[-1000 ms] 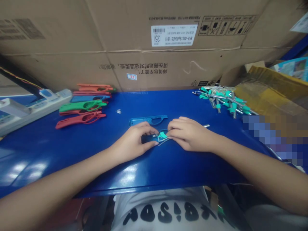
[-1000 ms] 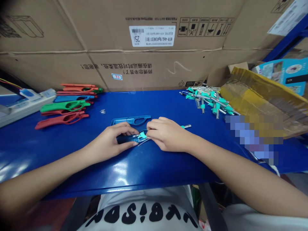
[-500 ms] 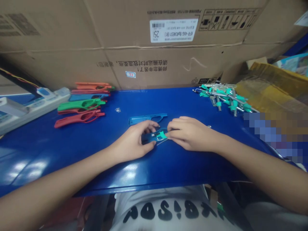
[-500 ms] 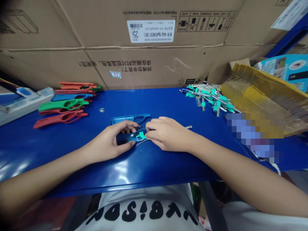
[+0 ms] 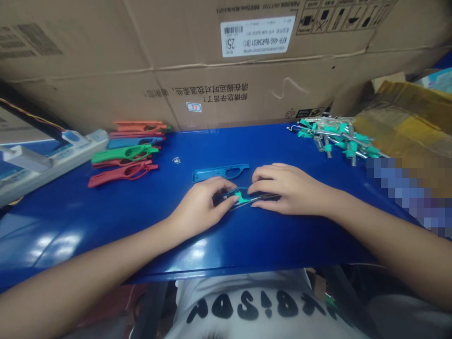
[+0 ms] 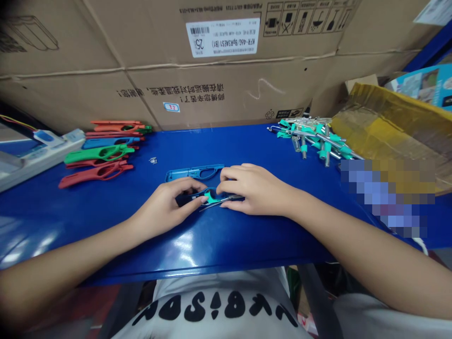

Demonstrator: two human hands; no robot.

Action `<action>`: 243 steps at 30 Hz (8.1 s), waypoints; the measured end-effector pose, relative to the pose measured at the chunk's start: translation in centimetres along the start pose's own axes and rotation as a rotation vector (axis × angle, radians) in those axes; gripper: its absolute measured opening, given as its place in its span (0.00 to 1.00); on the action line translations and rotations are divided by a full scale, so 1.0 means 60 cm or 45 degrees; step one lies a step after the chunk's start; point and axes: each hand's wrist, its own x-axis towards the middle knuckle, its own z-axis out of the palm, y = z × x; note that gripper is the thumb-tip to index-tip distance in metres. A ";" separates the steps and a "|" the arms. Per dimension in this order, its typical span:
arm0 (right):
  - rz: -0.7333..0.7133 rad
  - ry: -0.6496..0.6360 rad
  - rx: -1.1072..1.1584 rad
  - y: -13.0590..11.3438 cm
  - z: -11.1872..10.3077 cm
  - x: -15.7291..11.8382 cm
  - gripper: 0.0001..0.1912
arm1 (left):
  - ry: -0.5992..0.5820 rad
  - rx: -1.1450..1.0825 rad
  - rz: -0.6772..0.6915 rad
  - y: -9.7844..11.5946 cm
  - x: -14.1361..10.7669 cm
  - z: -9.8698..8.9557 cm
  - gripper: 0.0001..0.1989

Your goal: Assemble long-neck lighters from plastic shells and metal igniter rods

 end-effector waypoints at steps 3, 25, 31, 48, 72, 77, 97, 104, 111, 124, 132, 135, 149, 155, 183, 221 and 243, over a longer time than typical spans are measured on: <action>-0.008 -0.042 0.030 0.006 0.000 0.000 0.11 | -0.010 -0.006 -0.058 0.001 -0.001 -0.002 0.07; -0.017 -0.096 0.041 0.002 0.003 0.002 0.07 | 0.039 0.089 0.058 -0.003 0.001 -0.004 0.07; 0.005 -0.102 0.013 -0.001 0.002 0.002 0.08 | 0.070 0.141 0.132 -0.005 0.001 -0.002 0.10; 0.045 -0.169 0.052 -0.006 -0.005 0.001 0.06 | 0.070 0.224 0.178 -0.010 0.002 0.000 0.13; 0.070 -0.173 0.197 -0.010 -0.016 -0.003 0.09 | -0.074 0.329 0.277 0.003 -0.012 -0.016 0.09; 0.035 -0.126 0.160 -0.005 -0.016 -0.010 0.12 | -0.064 0.363 0.292 -0.001 -0.012 -0.015 0.08; 0.068 -0.191 0.167 -0.007 -0.021 -0.009 0.14 | -0.002 0.433 0.383 -0.006 -0.015 -0.010 0.10; 0.082 -0.210 0.240 -0.007 -0.022 -0.010 0.16 | 0.040 0.431 0.428 -0.009 -0.015 -0.008 0.09; 0.095 -0.229 0.255 -0.011 -0.025 -0.011 0.17 | 0.052 0.467 0.436 -0.010 -0.015 -0.006 0.10; 0.166 -0.271 0.382 -0.022 -0.028 -0.003 0.16 | 0.081 0.484 0.428 -0.006 -0.020 0.000 0.10; 0.242 -0.299 0.463 -0.023 -0.028 -0.002 0.17 | 0.111 0.478 0.434 -0.004 -0.021 0.003 0.10; 0.250 -0.311 0.466 -0.021 -0.027 -0.004 0.18 | 0.118 0.496 0.435 -0.003 -0.022 0.003 0.10; 0.223 -0.303 0.390 -0.019 -0.029 -0.006 0.18 | 0.128 0.516 0.432 -0.004 -0.020 0.000 0.11; 0.180 -0.276 0.339 -0.019 -0.031 -0.007 0.18 | 0.126 0.507 0.428 -0.003 -0.018 0.002 0.11; 0.173 -0.366 0.211 -0.024 -0.032 -0.005 0.19 | 0.128 0.523 0.422 -0.003 -0.019 0.002 0.11; 0.144 -0.070 -0.003 -0.022 -0.019 -0.003 0.14 | 0.056 0.469 0.430 -0.009 -0.012 0.002 0.13; 1.596 -0.241 -0.397 0.161 -0.076 -0.062 0.07 | -0.113 0.534 0.285 0.002 -0.009 -0.041 0.17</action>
